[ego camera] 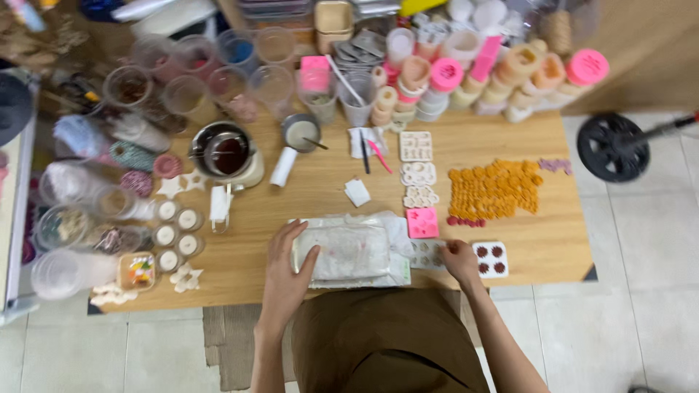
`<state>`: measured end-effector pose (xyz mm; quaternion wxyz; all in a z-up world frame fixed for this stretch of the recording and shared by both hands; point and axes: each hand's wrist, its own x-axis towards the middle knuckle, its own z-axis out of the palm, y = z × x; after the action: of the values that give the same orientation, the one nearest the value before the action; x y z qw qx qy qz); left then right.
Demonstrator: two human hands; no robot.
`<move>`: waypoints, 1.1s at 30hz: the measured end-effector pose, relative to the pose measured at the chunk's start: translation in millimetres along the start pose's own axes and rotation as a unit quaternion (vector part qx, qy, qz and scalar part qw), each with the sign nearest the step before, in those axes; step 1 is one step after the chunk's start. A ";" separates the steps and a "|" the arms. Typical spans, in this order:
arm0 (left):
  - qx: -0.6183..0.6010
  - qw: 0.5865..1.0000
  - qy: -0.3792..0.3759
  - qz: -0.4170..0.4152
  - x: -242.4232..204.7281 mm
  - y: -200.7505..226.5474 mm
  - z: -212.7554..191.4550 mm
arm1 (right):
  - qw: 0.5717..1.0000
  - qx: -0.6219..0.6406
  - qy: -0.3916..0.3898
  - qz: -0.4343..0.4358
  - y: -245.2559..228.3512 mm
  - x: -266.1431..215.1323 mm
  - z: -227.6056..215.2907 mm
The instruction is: The person pours melted wax from a small pot into flower-shaped molds using a spoon and cleans up excess wax with a small tool.
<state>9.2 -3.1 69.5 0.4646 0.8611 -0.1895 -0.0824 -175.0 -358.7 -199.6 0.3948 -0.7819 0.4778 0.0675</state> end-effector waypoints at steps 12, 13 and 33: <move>-0.012 0.998 0.025 -0.057 -8.3 -16.8 -5.7 | 0.993 -0.029 0.011 -0.115 -111.1 -102.6 -118.9; -0.017 0.997 0.040 -0.057 -8.8 -18.0 -8.6 | 0.994 0.015 -0.018 -0.105 -124.8 -111.1 -125.0; -0.059 0.960 0.065 -0.266 96.1 -217.4 -87.9 | 0.950 -0.079 -0.162 -0.254 -238.1 -120.3 -37.6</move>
<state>179.3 133.7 -59.2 0.4868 0.8552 0.0827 -0.1578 -58.9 -245.7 15.6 0.4080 -0.8844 0.1863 0.1287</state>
